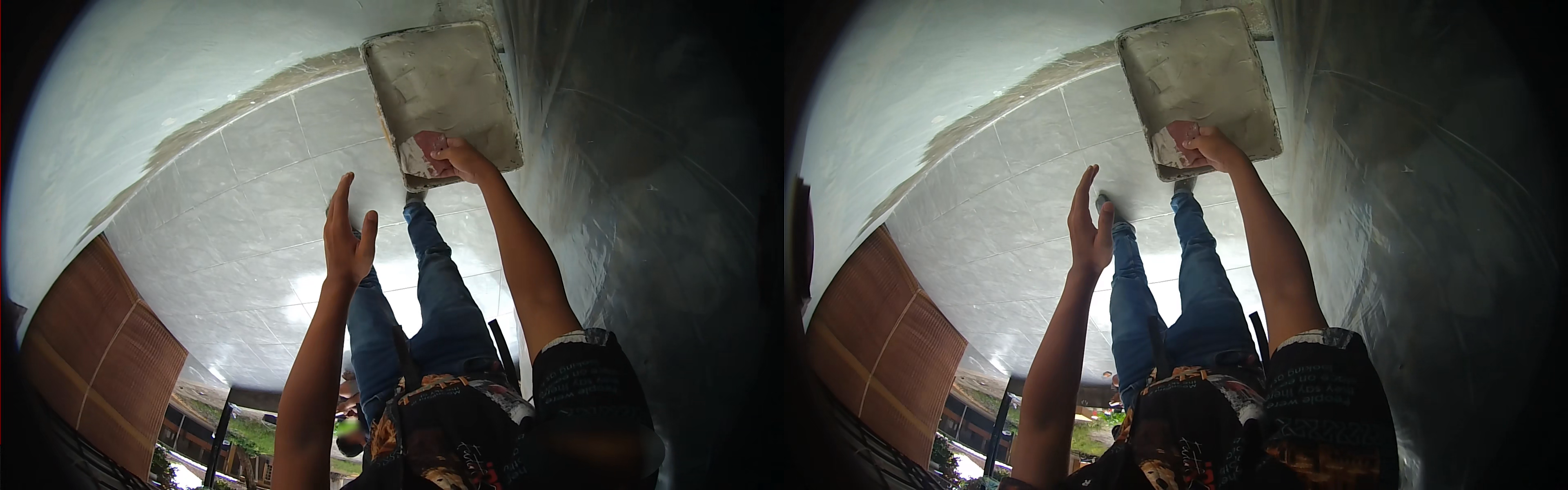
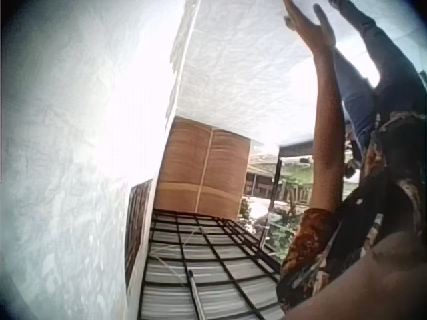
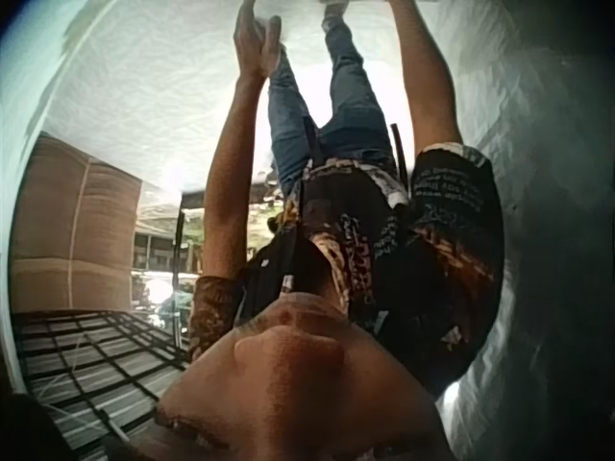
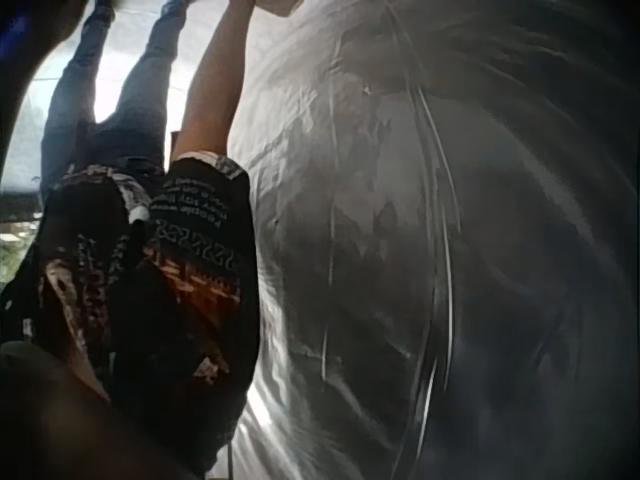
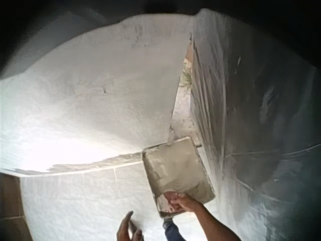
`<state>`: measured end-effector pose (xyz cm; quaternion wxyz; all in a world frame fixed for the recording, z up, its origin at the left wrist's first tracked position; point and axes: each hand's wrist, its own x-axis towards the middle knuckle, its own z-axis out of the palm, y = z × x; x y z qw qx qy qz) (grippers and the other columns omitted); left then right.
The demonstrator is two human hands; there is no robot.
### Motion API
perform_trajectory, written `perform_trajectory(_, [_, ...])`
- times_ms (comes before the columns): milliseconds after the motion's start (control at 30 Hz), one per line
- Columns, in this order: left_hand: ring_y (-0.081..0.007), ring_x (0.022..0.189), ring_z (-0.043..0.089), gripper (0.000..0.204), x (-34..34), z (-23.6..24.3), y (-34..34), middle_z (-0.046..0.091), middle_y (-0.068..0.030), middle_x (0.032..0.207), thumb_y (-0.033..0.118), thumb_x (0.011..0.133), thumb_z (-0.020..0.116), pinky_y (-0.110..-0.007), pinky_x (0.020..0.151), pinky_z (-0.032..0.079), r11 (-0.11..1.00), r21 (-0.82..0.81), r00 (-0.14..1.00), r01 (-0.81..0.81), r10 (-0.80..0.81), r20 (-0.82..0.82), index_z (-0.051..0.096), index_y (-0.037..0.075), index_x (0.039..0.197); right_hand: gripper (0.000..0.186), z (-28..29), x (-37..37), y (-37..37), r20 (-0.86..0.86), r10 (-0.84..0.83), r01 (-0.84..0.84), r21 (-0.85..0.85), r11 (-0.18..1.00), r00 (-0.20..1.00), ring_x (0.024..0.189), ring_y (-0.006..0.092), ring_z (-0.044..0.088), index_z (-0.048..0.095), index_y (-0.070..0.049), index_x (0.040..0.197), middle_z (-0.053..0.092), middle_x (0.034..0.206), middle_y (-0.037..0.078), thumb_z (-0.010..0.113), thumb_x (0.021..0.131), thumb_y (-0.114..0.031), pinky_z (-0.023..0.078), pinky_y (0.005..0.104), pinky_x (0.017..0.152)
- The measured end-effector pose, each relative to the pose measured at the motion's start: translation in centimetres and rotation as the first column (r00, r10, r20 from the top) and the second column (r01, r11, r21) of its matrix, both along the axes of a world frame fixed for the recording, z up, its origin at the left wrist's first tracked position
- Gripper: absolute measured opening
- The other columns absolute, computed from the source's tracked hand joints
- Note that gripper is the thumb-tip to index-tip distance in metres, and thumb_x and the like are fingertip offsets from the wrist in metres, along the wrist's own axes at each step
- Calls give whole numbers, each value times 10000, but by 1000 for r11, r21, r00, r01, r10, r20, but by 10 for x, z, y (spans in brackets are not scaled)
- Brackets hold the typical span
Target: The person applies wall putty to a damaged section of a wall using a putty knife, smoothing the putty onto the surface.
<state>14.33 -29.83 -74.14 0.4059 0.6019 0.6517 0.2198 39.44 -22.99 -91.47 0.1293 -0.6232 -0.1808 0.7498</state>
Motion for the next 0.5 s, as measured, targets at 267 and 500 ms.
perform_trajectory(267, [-423,1410,404,635,-5,44,19,445,-262,1497,314,987,533,-483,1161,321,995,98,1000,2,-5,29,358,-21,1498,303,83,20,-12,-582,-297,329,-54,943,757,1022,221,699,559,1,1238,681,1148,130,614,979,-146,599,390,879])
perform_trajectory(500, [-428,1420,389,653,-14,119,57,433,-270,1503,345,1001,508,-487,1170,303,939,344,992,16,-58,111,344,-43,1500,373,195,-14,1,-684,-314,483,65,873,659,974,201,692,518,-27,1295,659,1109,92,630,968,-168,622,372,798])
